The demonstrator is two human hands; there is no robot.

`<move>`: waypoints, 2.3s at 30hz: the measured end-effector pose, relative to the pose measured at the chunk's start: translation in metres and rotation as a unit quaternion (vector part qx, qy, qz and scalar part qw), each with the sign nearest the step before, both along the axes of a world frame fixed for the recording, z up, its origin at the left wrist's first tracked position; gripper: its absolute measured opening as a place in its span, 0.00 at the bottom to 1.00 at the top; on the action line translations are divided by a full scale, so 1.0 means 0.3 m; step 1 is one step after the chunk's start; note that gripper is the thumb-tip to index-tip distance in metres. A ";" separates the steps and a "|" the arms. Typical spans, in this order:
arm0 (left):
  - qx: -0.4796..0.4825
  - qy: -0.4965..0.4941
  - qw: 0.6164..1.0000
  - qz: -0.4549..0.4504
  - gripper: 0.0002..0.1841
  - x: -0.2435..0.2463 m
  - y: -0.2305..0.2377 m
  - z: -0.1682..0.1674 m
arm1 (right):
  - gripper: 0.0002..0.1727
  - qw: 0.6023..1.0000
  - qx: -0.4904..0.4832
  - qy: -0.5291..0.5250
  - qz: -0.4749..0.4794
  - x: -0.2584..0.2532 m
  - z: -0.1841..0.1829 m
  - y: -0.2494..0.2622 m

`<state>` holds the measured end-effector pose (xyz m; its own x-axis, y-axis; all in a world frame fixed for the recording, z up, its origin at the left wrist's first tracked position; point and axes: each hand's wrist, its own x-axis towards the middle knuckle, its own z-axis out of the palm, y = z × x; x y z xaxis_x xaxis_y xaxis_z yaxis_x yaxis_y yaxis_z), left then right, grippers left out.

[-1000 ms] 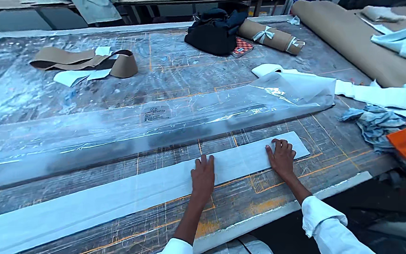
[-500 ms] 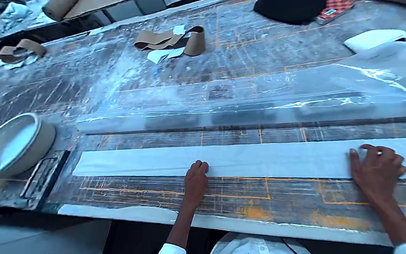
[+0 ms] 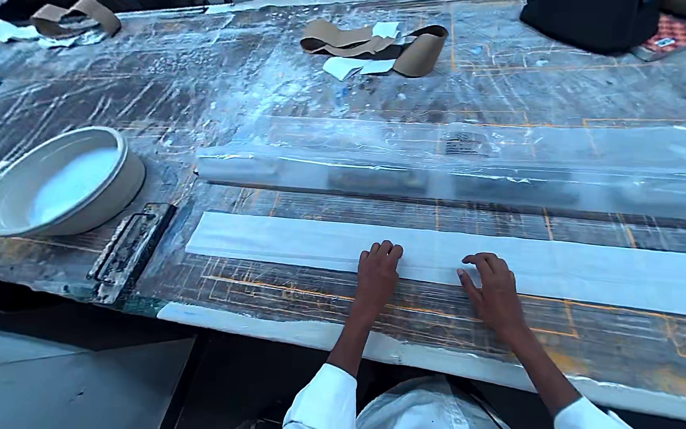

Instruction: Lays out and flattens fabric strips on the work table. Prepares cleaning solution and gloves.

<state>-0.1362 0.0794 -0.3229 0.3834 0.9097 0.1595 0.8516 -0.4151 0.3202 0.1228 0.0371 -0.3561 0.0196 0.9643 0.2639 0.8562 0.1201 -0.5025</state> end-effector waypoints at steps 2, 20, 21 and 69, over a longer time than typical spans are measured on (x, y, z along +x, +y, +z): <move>-0.032 0.010 0.996 0.088 0.17 -0.121 0.064 0.011 | 0.22 0.999 -0.023 -0.036 -0.033 -0.062 -0.038 0.031; -0.090 0.022 0.926 0.366 0.21 -0.987 0.320 0.042 | 0.35 0.992 -0.023 -0.099 -0.081 -0.063 -0.119 0.033; -0.106 0.034 0.919 0.379 0.23 -1.049 0.346 0.034 | 0.35 0.992 -0.025 -0.100 -0.077 -0.058 -0.122 0.037; -0.030 0.012 0.989 -0.144 0.25 -0.947 0.376 -0.047 | 0.26 0.964 -0.013 -0.141 -0.225 -0.798 -0.084 -0.010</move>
